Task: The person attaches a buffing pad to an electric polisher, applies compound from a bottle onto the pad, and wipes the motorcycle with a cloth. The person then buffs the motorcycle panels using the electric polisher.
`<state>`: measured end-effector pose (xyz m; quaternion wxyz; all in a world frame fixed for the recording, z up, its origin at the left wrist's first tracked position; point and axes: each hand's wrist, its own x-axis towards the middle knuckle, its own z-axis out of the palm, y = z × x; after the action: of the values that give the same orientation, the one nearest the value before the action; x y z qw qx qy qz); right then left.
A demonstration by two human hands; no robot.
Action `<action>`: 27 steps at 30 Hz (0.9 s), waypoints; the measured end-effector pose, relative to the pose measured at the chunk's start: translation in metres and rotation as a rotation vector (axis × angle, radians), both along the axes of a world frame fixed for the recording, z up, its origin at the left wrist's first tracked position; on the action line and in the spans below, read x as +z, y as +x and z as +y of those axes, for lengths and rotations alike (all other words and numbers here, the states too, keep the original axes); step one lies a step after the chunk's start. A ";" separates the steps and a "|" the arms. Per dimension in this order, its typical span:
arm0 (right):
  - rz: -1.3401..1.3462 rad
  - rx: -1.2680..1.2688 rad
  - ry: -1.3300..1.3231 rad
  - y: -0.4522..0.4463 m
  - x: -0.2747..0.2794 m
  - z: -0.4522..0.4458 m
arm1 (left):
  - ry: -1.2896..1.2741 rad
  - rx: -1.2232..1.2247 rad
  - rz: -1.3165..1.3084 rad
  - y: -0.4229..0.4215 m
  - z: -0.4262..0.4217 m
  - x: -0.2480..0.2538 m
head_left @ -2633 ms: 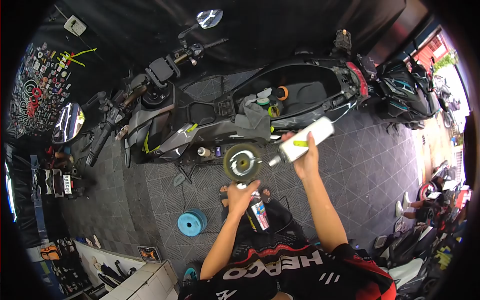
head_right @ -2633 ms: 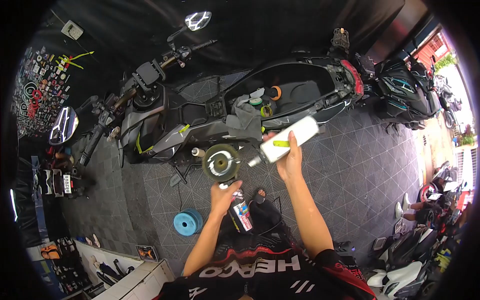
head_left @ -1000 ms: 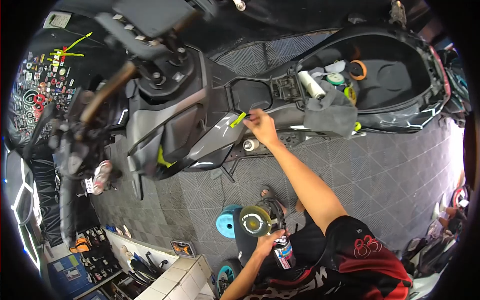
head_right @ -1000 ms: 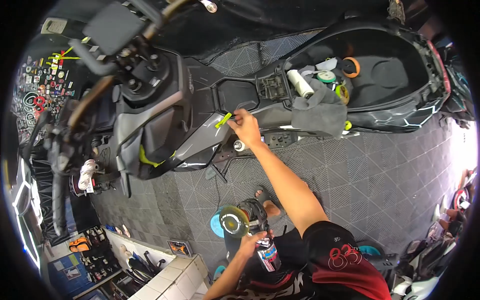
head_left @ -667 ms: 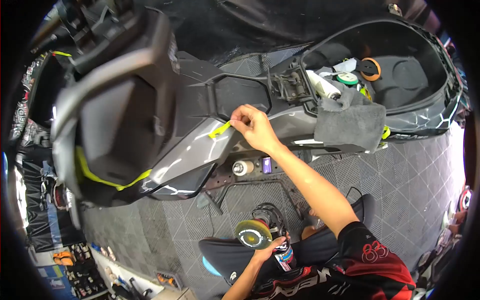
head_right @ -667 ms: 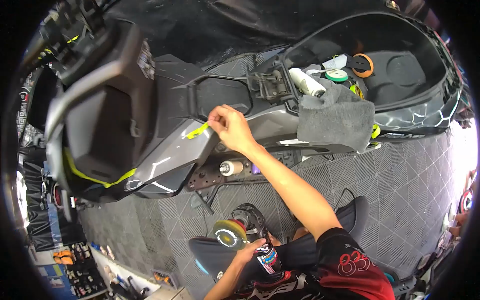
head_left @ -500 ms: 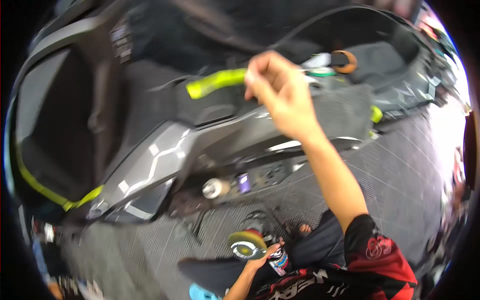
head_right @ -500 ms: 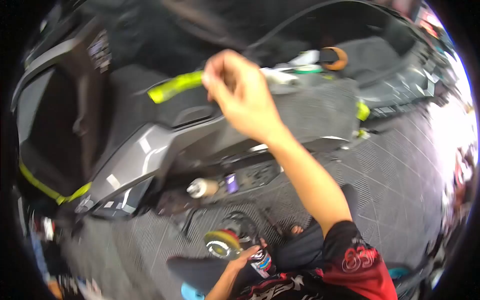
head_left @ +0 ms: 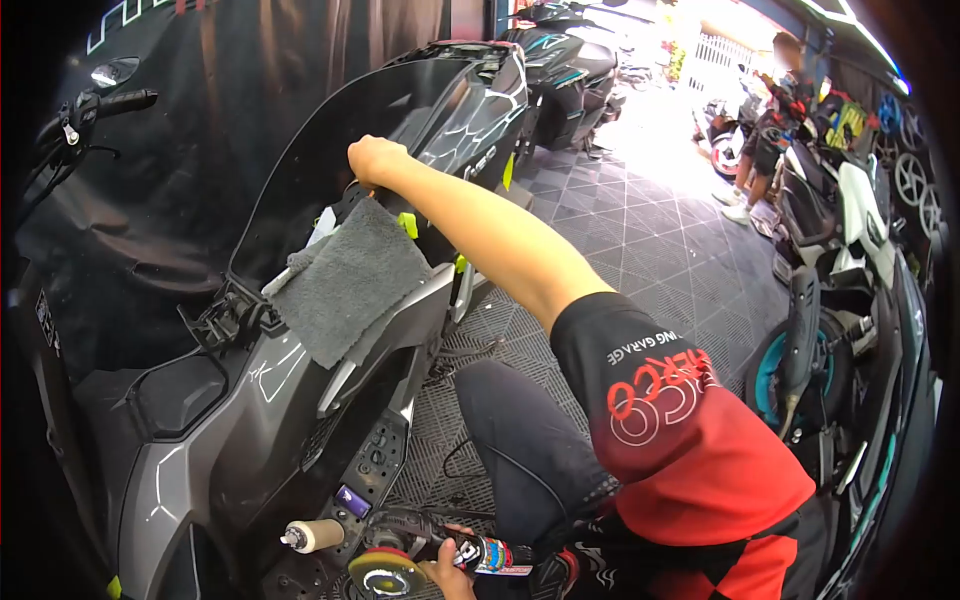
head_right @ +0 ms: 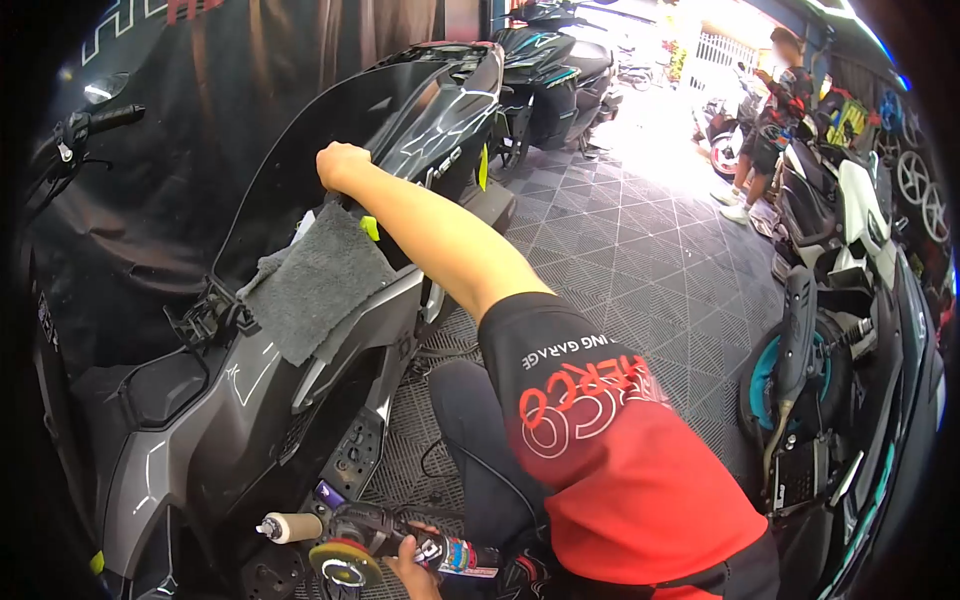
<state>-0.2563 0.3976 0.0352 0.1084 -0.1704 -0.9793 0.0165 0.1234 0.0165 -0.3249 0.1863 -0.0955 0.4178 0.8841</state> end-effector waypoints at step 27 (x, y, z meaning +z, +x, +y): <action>0.128 0.438 0.130 -0.037 -0.019 0.057 | -0.109 -0.343 0.009 -0.025 -0.008 0.017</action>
<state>-0.2929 0.4547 0.0166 0.1747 0.0548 -0.9830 -0.0128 0.0987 0.0088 -0.3080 0.3269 -0.0288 0.4762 0.8158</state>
